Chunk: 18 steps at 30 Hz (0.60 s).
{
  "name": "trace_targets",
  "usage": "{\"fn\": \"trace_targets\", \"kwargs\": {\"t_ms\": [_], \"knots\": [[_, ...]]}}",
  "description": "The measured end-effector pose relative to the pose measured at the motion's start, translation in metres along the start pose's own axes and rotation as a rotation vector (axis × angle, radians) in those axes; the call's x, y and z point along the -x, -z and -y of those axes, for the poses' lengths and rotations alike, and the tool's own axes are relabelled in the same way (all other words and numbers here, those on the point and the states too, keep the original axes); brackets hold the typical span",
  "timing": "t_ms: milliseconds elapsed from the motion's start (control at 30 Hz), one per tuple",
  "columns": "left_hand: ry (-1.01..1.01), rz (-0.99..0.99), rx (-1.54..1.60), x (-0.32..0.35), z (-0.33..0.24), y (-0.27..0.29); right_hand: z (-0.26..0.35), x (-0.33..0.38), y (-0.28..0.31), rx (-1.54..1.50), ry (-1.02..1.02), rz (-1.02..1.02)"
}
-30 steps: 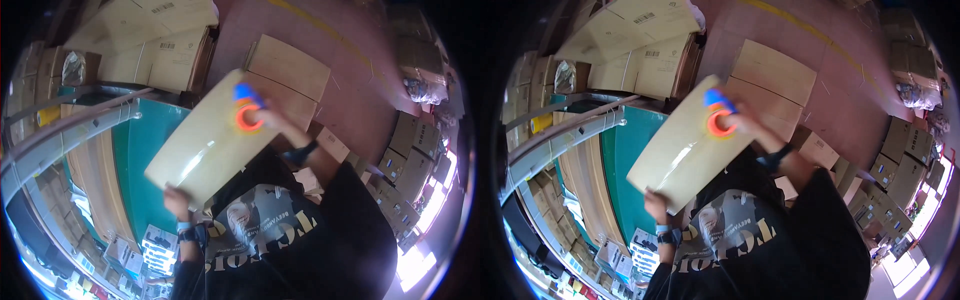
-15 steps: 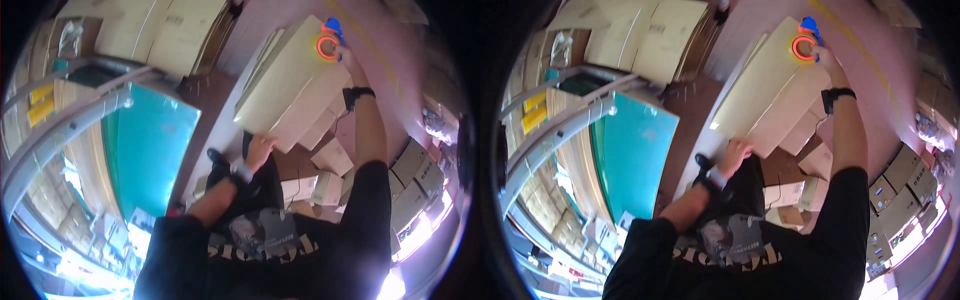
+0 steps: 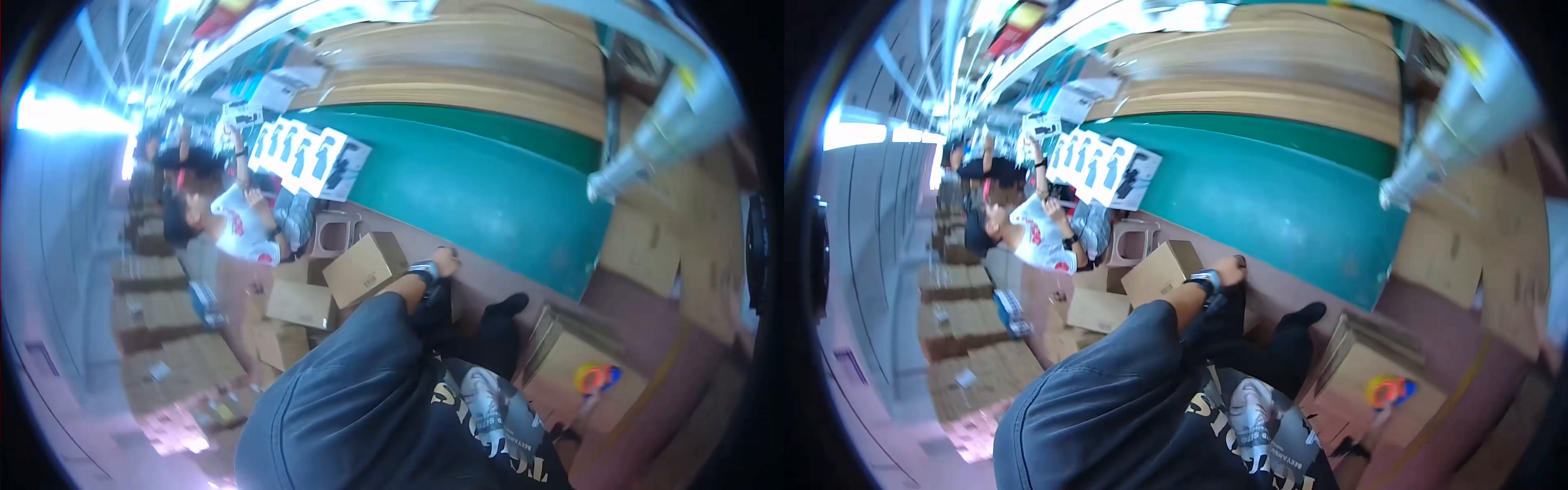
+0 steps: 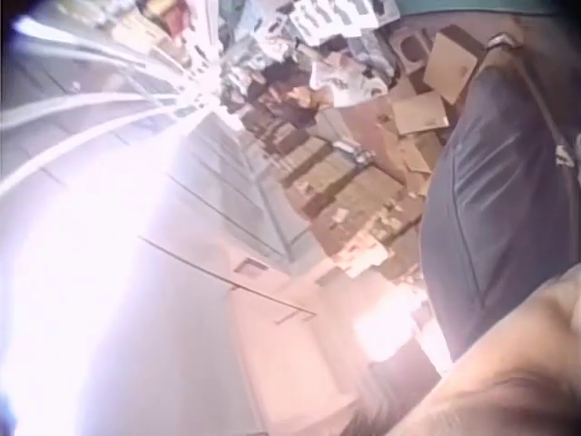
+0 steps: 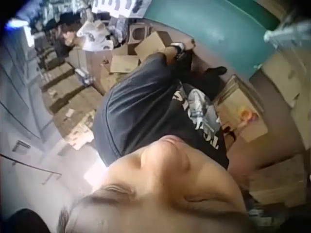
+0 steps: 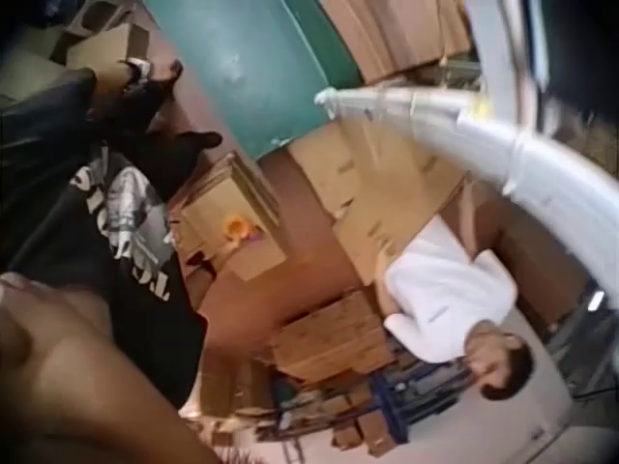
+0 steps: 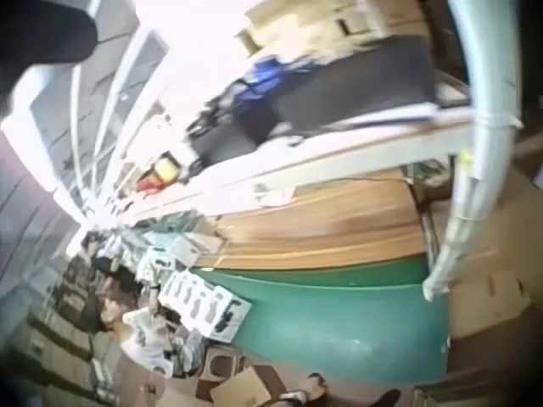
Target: The person places boxes into a cardboard carton, closes the flaps, and seals the seams with a tape dispenser before repeating the process with a second carton.
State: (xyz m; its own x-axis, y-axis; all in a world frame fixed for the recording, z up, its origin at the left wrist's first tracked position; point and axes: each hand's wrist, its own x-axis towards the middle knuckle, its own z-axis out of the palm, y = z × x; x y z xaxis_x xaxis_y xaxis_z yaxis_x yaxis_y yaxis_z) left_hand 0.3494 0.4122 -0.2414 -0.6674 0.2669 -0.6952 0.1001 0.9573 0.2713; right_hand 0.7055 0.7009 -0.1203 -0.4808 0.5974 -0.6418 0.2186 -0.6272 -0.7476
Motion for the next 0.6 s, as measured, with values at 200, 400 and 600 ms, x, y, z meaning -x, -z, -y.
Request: {"fn": "trace_targets", "kwargs": {"t_ms": [200,400,600], "knots": [[0.492,-1.065,0.864,0.036,0.156,0.156,-0.013,-0.128,-0.025,0.389,-0.135,0.388],[0.378,-1.499,1.405,-0.025,0.317,0.196,0.011,-0.158,-0.249,0.889,-0.049,0.582],[0.937,-0.735,1.312,0.001,0.43,-0.027,-0.021,-0.149,-0.423,0.927,-0.176,0.489]]}}
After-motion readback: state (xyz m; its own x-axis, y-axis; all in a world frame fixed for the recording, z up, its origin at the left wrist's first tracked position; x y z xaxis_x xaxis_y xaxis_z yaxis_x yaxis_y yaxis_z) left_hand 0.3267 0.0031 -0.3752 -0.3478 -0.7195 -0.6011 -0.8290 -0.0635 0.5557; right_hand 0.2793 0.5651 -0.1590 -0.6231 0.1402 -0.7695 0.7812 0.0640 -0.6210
